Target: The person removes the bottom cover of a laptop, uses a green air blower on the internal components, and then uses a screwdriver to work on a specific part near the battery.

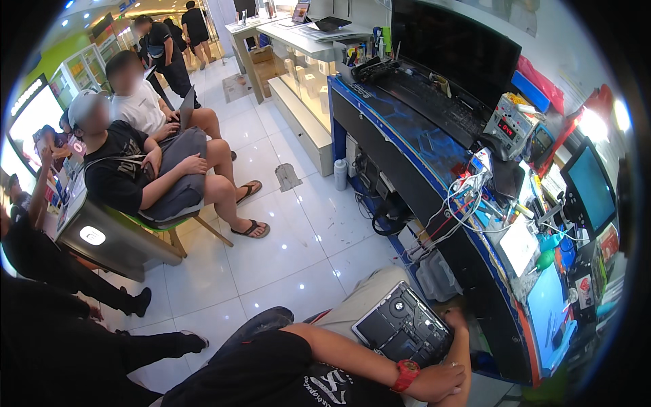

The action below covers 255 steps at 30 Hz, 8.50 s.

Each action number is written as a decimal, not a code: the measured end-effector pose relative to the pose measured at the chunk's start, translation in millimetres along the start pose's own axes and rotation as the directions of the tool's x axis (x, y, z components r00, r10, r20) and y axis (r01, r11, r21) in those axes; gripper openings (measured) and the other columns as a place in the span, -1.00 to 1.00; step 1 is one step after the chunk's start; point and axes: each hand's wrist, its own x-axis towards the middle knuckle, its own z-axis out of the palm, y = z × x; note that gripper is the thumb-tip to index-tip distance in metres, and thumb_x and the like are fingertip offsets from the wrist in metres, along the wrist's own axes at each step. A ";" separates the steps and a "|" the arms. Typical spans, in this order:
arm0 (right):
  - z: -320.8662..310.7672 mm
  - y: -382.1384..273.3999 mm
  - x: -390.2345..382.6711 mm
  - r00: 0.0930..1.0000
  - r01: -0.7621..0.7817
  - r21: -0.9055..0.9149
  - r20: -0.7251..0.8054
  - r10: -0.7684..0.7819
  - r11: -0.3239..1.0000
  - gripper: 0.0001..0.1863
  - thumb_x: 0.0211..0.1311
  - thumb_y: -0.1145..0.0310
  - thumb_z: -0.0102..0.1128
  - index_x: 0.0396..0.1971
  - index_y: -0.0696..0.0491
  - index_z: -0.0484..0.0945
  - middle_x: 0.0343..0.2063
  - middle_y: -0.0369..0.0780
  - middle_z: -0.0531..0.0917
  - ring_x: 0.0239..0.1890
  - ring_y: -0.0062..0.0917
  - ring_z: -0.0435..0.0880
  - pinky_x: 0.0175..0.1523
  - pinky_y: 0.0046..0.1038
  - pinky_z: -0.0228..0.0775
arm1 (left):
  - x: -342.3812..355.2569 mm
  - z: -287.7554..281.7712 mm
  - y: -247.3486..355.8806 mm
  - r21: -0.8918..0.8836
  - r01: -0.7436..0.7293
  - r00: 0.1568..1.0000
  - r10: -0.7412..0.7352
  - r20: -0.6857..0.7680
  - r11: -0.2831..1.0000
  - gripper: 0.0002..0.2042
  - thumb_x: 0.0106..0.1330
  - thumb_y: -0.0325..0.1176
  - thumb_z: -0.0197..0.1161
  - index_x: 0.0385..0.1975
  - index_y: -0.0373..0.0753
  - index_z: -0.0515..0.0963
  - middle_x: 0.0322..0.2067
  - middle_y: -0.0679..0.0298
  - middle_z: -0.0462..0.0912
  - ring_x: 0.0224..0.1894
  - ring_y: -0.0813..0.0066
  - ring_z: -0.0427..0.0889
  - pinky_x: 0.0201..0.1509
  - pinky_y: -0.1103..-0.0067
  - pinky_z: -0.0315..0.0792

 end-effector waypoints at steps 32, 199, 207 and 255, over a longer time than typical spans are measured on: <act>-67.4 -83.2 -117.8 0.970 0.050 -0.012 -0.239 -0.051 0.999 -0.65 0.39 0.18 0.26 0.00 0.10 0.72 0.01 0.08 0.72 0.07 -0.03 0.70 0.19 -0.11 0.53 | -58.7 -106.3 -26.5 -0.094 0.099 0.968 -0.073 0.241 0.991 -0.71 0.53 -0.16 0.18 -0.28 -0.28 0.61 -0.31 0.06 0.67 -0.15 0.00 0.65 0.00 0.17 0.50; -170.2 -393.2 -400.0 -0.143 0.169 0.844 -0.490 -0.860 -0.509 -0.51 0.30 0.00 0.39 -0.22 0.23 0.75 -0.49 -0.12 0.61 -0.60 -0.50 0.54 -0.56 -0.45 0.22 | -26.7 -210.5 -246.7 0.379 0.649 0.606 -0.749 0.267 0.660 -0.34 0.44 0.15 0.09 0.12 -0.44 0.63 0.16 -0.20 0.64 0.24 -0.09 0.62 0.35 0.20 0.40; -183.2 -336.6 -327.7 0.158 0.774 0.632 -0.250 -0.955 -0.037 -0.66 0.38 0.19 0.41 -0.12 0.19 0.74 -0.39 -0.10 0.72 -0.39 -0.38 0.68 -0.27 -0.35 0.50 | -29.6 -229.7 -204.3 0.194 0.787 0.484 -0.782 0.394 0.585 -0.39 0.50 0.12 0.06 0.08 -0.39 0.67 0.11 -0.09 0.69 0.15 0.15 0.66 0.27 0.28 0.46; -127.5 51.6 -212.3 0.239 0.166 -0.261 -0.925 -0.296 0.951 -0.71 0.55 0.42 0.13 0.10 0.27 0.59 0.02 0.04 0.63 0.14 -0.07 0.60 0.21 -0.15 0.44 | -76.0 -209.3 -252.2 0.337 0.685 0.617 -0.761 0.201 0.645 -0.47 0.42 -0.02 0.03 -0.03 -0.43 0.69 -0.01 -0.19 0.72 0.03 -0.07 0.71 0.21 0.15 0.46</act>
